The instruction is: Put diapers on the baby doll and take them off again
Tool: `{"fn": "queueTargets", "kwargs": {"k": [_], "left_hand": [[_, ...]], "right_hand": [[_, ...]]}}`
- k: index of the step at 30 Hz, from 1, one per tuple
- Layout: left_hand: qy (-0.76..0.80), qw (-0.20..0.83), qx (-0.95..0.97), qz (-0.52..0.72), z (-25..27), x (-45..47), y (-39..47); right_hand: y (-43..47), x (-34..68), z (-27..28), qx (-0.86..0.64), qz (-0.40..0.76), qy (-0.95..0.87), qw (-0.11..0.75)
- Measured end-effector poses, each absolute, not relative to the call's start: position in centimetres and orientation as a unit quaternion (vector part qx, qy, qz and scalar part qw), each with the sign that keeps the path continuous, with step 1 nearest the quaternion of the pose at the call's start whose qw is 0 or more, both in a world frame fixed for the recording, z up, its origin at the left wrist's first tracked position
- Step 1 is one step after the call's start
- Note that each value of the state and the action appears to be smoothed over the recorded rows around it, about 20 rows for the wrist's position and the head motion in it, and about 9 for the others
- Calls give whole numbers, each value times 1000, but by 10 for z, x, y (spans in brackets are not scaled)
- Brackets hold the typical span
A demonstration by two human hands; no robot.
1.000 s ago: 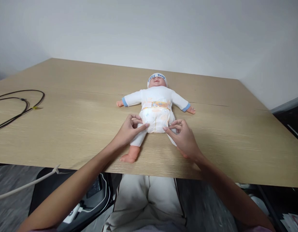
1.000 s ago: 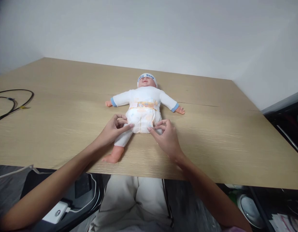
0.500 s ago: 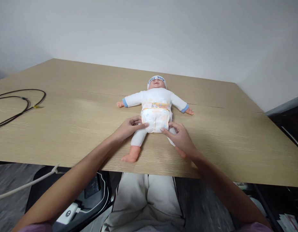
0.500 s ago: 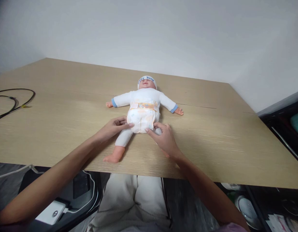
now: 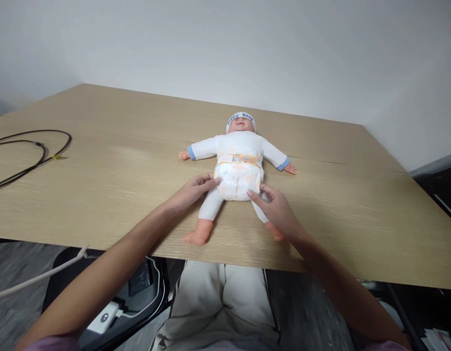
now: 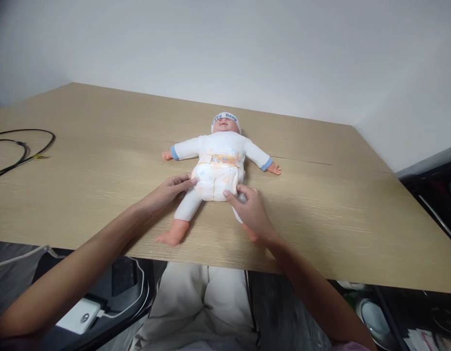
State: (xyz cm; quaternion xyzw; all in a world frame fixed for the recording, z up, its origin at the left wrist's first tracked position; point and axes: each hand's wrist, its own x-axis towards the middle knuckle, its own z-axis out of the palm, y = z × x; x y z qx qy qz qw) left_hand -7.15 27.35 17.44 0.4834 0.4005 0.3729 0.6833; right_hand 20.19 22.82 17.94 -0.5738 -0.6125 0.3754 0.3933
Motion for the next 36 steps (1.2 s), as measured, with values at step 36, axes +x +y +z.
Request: {"fn": "queueTargets", "kwargs": {"k": [36], "left_hand": [[414, 224, 714, 518, 177, -67, 348]], "right_hand": [[299, 244, 213, -489, 113, -748, 435]]}}
